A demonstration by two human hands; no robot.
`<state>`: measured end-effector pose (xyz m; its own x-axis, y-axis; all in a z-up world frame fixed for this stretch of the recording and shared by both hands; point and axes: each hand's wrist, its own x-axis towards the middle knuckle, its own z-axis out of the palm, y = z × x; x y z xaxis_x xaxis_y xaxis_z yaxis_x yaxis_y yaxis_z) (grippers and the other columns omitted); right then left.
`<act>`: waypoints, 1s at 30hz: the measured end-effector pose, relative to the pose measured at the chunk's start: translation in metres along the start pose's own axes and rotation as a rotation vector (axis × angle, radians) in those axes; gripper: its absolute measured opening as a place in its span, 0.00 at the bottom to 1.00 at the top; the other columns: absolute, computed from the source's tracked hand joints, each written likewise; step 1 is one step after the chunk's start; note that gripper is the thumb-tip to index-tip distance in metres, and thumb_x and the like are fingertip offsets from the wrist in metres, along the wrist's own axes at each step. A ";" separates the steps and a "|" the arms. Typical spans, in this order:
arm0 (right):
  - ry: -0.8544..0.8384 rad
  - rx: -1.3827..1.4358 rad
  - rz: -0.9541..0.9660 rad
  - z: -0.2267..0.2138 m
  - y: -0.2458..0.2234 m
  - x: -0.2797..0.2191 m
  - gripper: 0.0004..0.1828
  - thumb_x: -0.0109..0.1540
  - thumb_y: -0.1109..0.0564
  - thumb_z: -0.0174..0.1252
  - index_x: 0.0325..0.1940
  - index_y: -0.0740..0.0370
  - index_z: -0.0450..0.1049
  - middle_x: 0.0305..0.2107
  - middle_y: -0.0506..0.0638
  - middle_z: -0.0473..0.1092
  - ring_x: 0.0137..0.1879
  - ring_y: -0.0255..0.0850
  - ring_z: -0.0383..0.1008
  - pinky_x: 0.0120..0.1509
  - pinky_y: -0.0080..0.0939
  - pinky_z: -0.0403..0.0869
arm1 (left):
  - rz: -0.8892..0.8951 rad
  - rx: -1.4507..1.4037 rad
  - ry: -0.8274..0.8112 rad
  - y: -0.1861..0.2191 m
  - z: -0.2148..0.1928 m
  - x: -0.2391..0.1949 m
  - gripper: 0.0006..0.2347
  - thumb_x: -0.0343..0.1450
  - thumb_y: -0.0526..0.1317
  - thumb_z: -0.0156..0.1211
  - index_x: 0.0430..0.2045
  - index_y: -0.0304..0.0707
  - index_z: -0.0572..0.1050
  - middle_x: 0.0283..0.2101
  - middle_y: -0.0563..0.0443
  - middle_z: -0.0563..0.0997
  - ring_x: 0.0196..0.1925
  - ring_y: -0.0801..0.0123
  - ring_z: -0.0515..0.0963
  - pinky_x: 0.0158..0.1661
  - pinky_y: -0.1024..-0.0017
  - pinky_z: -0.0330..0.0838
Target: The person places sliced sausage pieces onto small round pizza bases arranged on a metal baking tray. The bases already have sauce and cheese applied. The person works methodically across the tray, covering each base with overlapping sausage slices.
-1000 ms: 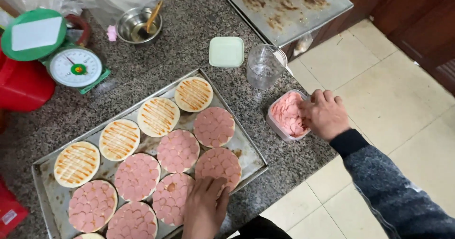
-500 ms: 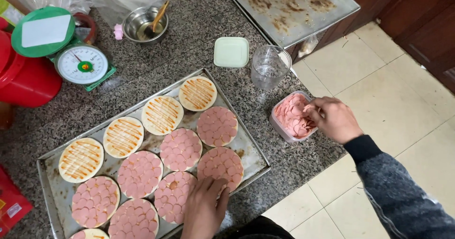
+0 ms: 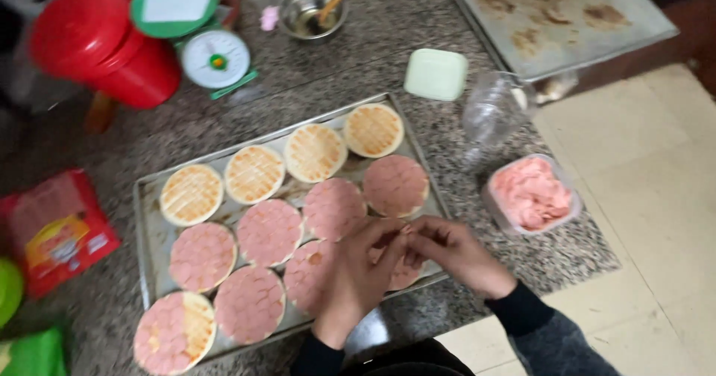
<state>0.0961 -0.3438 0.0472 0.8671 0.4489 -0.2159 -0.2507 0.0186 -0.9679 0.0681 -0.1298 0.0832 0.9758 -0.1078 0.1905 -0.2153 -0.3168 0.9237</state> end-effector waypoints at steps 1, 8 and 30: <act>-0.024 -0.001 0.004 0.013 0.000 0.007 0.12 0.73 0.55 0.63 0.53 0.66 0.83 0.33 0.56 0.83 0.40 0.39 0.85 0.47 0.38 0.83 | -0.011 0.008 0.021 -0.005 -0.010 -0.006 0.09 0.79 0.43 0.63 0.47 0.42 0.86 0.47 0.48 0.90 0.54 0.61 0.87 0.53 0.65 0.81; -0.021 0.033 0.153 0.100 0.011 0.041 0.17 0.73 0.53 0.60 0.55 0.69 0.87 0.38 0.56 0.86 0.43 0.43 0.87 0.53 0.43 0.89 | -0.241 -0.026 0.230 -0.052 -0.070 -0.063 0.07 0.77 0.39 0.68 0.43 0.40 0.91 0.46 0.49 0.93 0.47 0.68 0.91 0.44 0.73 0.84; 0.068 0.274 0.442 0.340 0.102 0.097 0.09 0.71 0.62 0.65 0.51 0.73 0.85 0.39 0.66 0.85 0.44 0.51 0.86 0.54 0.49 0.88 | -0.211 0.500 0.492 -0.121 -0.271 -0.193 0.10 0.75 0.43 0.70 0.23 0.46 0.80 0.29 0.51 0.86 0.34 0.55 0.85 0.56 0.58 0.72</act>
<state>0.0083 0.0058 -0.0289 0.6768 0.4080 -0.6128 -0.6944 0.0773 -0.7154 -0.0836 0.1846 0.0249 0.8777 0.4016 0.2616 0.1015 -0.6892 0.7174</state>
